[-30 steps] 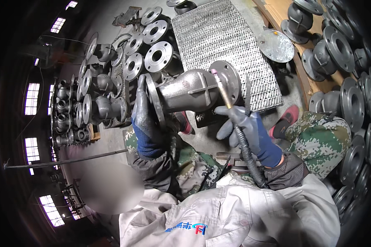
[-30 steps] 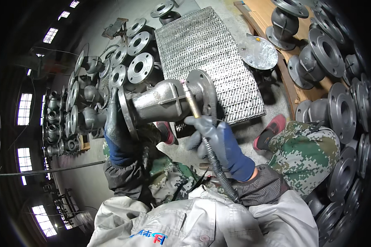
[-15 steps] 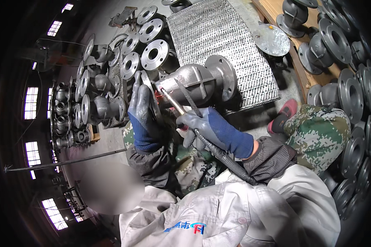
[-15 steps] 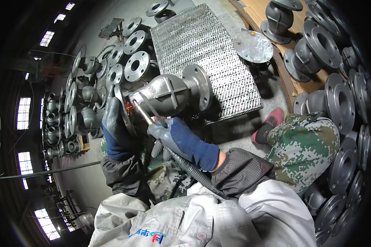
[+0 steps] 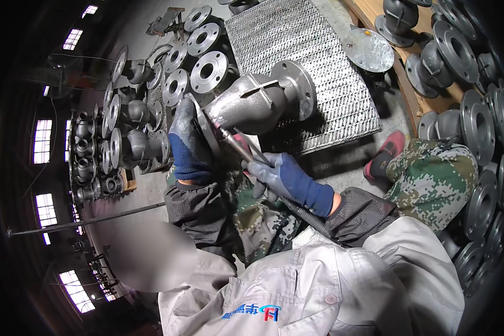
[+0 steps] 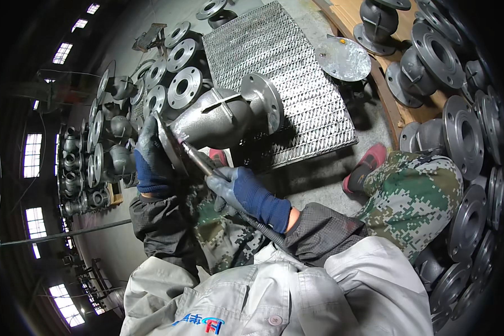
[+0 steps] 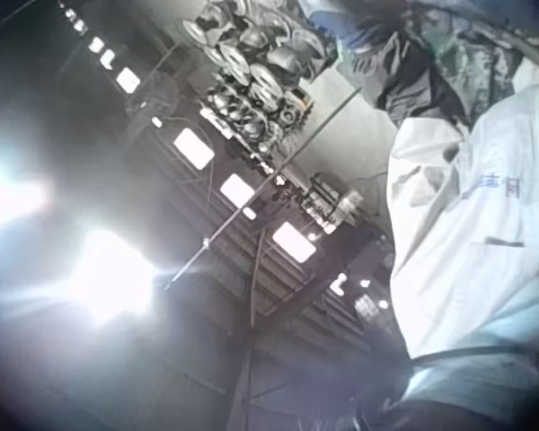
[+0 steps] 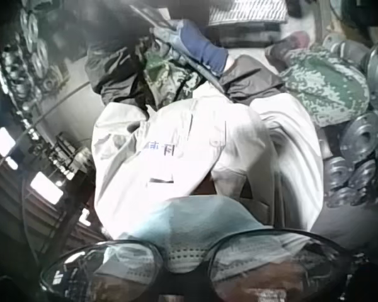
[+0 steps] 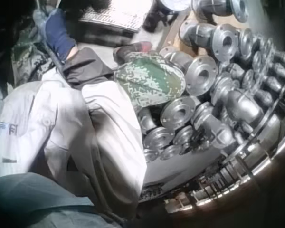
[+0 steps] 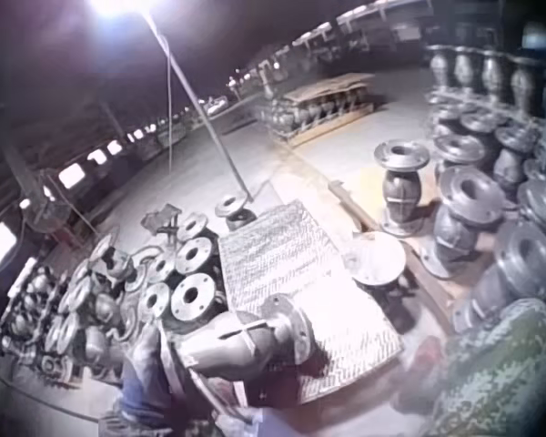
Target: The worker inspects metal valve castings and uses a manual scraper and a powered die grinder to deburr and smooth the edges.
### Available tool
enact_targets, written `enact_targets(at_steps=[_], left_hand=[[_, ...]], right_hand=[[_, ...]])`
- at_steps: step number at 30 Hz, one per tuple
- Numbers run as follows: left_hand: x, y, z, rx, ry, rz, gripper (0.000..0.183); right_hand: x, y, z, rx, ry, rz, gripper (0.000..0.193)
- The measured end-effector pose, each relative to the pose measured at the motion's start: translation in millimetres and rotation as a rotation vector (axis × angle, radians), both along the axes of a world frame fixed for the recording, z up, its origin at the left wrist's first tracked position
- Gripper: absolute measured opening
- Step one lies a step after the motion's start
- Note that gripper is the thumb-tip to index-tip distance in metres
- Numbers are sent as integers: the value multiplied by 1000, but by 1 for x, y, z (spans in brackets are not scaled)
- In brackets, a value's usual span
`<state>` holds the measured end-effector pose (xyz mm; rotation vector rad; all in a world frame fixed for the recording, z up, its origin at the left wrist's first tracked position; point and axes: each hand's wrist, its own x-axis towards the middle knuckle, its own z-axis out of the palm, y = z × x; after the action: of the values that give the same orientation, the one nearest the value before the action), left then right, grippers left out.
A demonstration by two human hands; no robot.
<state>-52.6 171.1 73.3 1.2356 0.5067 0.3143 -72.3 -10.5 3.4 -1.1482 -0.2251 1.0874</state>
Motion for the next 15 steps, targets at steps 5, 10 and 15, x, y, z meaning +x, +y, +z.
enact_targets(at_steps=[5,10,15], left_hand=[[1,9,-4,86,18,15,33],[-2,8,-1,167,1,-39,39],[-5,-17,9,278,-32,-23,34]], right_hand=[[3,6,-7,76,12,-49,34],[5,-2,-4,72,23,9,33],[26,-20,9,41,-81,-140,41]])
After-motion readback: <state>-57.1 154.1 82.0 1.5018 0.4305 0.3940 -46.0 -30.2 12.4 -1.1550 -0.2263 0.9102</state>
